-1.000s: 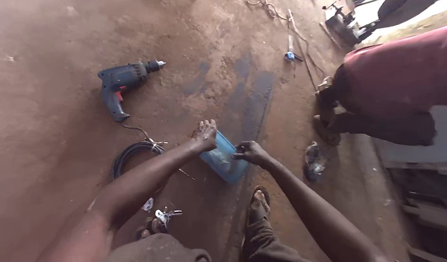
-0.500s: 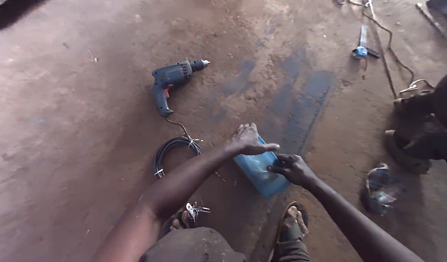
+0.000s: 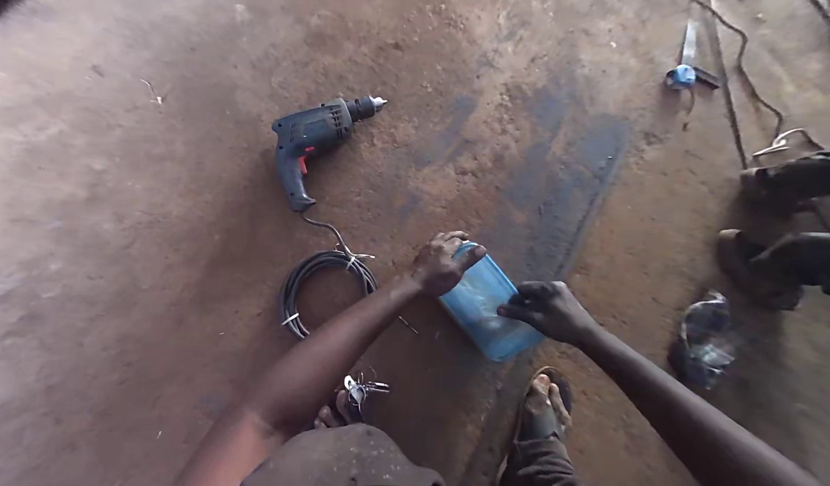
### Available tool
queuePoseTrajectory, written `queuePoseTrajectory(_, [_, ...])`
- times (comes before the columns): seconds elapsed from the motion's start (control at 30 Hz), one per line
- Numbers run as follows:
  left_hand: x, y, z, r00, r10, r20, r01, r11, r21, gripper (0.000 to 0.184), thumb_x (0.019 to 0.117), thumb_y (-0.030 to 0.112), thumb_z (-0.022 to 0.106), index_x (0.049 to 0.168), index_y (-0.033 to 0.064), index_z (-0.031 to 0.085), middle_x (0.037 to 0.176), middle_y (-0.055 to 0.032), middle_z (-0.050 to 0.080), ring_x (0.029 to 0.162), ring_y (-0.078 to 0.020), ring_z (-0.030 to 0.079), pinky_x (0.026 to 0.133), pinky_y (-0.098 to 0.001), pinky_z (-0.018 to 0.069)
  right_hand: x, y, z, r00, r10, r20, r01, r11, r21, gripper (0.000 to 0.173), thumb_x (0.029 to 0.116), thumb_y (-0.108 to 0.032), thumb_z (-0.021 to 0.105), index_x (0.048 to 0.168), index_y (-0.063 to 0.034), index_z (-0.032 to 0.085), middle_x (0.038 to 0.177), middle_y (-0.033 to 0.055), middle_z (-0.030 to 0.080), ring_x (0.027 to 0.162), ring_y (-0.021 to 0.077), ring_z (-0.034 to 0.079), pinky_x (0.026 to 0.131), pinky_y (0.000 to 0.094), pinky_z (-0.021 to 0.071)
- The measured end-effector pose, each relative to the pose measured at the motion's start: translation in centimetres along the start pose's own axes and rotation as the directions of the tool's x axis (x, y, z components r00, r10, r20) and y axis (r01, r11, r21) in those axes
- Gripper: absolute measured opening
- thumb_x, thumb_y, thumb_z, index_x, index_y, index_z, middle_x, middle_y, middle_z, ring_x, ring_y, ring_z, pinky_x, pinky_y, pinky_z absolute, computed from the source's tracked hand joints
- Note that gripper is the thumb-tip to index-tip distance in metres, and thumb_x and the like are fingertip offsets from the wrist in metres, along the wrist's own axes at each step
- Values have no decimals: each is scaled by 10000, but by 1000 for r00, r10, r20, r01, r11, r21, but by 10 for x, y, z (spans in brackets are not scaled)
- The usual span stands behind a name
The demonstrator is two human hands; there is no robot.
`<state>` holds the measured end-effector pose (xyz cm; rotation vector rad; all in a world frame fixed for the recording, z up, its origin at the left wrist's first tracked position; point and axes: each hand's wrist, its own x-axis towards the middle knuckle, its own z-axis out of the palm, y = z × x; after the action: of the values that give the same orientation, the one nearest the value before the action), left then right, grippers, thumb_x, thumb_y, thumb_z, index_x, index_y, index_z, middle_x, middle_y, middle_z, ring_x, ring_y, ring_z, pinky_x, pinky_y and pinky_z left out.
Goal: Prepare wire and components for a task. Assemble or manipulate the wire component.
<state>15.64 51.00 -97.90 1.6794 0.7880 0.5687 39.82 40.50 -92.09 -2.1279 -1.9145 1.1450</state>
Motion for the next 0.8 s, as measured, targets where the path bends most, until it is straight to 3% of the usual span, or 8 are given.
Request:
queuePoseTrajectory(0.07, [0,-1,-7,999,-1,51,3,999,-39,549,1090,419,432,1255,-54,656,1450,-191,563,1377,-309,505,1163,-485,382,11,1,-3,997,29,68,-34,997,71,218,828,-316,855,881,-131,753,767,8,711,709,140,673,705,425,567])
queuePoseTrajectory(0.17, [-1,-6,-13,992,65,105,-63,998,-25,609,1092,462,346,1251,-29,669,1467,-172,555,1402,-292,486,1186,-483,355,5,-6,-3,998,28,59,-33,996,88,206,829,-296,857,834,-123,745,734,3,695,686,134,655,687,420,550])
queuePoseTrajectory(0.27, [-5,-13,-18,986,96,136,-95,995,-13,720,1092,508,207,1311,-9,656,1498,-141,545,1454,-272,434,1244,-536,214,-21,-7,5,976,-193,-102,193,981,-5,292,864,-365,776,755,-106,696,684,-5,648,637,121,626,613,390,524])
queuePoseTrajectory(0.33, [-7,-13,-18,989,66,129,-62,998,-33,745,1091,512,155,1347,8,640,1504,-115,546,1457,-243,434,1252,-538,193,-40,-3,8,897,-391,-208,380,920,-90,335,902,-392,716,735,-105,665,658,-7,627,593,90,604,547,308,515])
queuePoseTrajectory(0.47, [-8,-22,-16,989,100,106,-90,991,-103,711,1104,477,171,1333,1,647,1491,-103,558,1440,-209,452,1249,-506,212,-85,-5,-5,794,-608,-20,608,794,5,329,971,-356,662,772,-95,646,637,28,572,574,113,560,524,268,471])
queuePoseTrajectory(0.6, [-7,-31,-14,989,105,104,-87,983,-163,624,1108,433,241,1333,22,653,1495,-85,555,1402,-173,495,1184,-405,380,-120,9,21,852,-405,331,387,914,122,337,926,-338,720,775,-45,648,667,106,619,601,247,623,540,454,502])
queuePoseTrajectory(0.67, [-7,-33,-11,989,121,86,-107,982,-158,590,1109,409,270,1324,21,659,1488,-87,562,1395,-174,505,1181,-407,392,-117,13,42,852,-218,476,224,974,46,334,942,-330,693,843,-12,684,755,162,670,722,340,668,665,581,508])
queuePoseTrajectory(0.8, [-9,-33,-7,978,192,77,-195,980,31,500,1092,364,402,1347,10,646,1495,-121,554,1403,-249,499,1196,-483,342,-89,3,75,796,71,601,24,989,-148,382,986,-395,648,1009,-16,688,936,203,697,922,397,678,811,642,497])
